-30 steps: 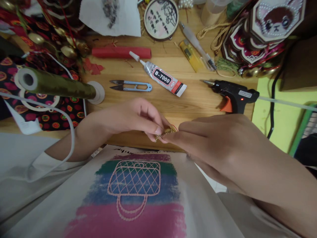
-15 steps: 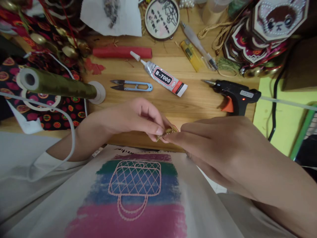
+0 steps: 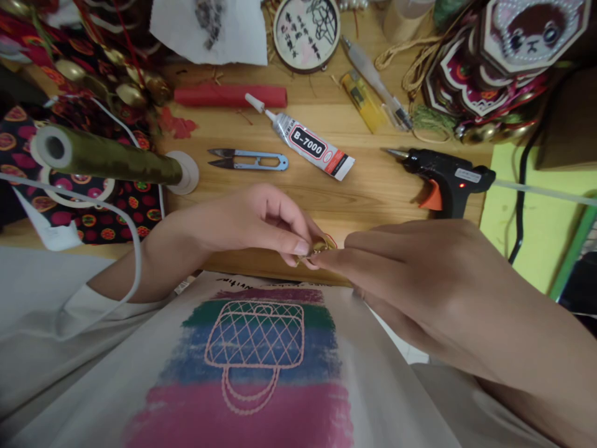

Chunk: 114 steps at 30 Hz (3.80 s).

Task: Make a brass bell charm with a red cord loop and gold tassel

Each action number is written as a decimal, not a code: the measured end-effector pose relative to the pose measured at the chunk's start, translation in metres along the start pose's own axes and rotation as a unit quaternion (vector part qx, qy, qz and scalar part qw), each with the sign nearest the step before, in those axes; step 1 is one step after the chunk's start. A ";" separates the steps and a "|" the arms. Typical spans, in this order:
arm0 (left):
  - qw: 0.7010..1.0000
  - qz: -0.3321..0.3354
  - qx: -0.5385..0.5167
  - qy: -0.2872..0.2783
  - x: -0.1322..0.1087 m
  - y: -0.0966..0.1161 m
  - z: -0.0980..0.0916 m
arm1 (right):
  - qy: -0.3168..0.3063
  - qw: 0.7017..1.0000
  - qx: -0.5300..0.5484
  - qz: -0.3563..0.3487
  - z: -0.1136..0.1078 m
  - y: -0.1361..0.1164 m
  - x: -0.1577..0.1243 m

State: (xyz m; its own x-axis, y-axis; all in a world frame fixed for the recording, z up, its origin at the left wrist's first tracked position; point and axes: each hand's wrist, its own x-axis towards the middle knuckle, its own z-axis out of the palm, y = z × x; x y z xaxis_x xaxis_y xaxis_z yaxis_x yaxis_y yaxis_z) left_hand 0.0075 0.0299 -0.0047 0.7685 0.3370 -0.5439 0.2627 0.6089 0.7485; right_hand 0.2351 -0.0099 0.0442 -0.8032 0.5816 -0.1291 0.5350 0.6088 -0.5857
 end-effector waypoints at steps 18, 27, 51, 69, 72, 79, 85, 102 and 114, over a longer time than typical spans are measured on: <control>0.999 -0.002 -0.027 -0.020 0.001 -0.003 -0.001 | 0.029 0.999 -0.019 -0.017 0.004 0.002 -0.003; 1.000 -0.009 -0.023 -0.019 0.002 -0.003 -0.001 | -0.006 0.999 -0.045 -0.021 0.003 0.002 -0.005; 0.998 -0.021 -0.056 -0.026 0.003 -0.001 -0.001 | -0.009 0.995 -0.098 -0.032 0.004 -0.001 -0.010; 0.996 -0.018 -0.083 -0.031 0.003 -0.002 -0.002 | 0.014 0.999 -0.042 -0.029 0.008 0.004 -0.005; 0.996 -0.012 -0.082 -0.034 0.003 -0.002 -0.002 | 0.026 0.999 -0.034 -0.031 0.009 0.005 -0.007; 0.995 -0.019 -0.089 -0.040 0.004 -0.002 -0.002 | 0.038 0.998 -0.032 -0.034 0.011 0.005 -0.009; 0.995 -0.025 -0.088 -0.031 0.004 -0.001 -0.001 | 0.045 0.998 -0.018 -0.030 0.011 0.006 -0.009; 0.995 -0.016 -0.091 -0.035 0.006 -0.007 -0.002 | 0.004 0.998 -0.063 -0.016 0.008 0.001 -0.007; 0.996 -0.015 -0.090 -0.023 0.005 -0.007 -0.002 | 0.008 0.997 -0.073 -0.016 0.008 0.001 -0.006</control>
State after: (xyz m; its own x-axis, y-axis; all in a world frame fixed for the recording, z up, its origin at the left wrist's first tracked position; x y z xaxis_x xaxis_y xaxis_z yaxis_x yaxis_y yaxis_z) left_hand 0.0084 0.0292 -0.0136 0.7888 0.2855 -0.5443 0.1811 0.7382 0.6498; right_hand 0.2384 -0.0172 0.0378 -0.8170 0.5681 -0.0990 0.5423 0.6985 -0.4670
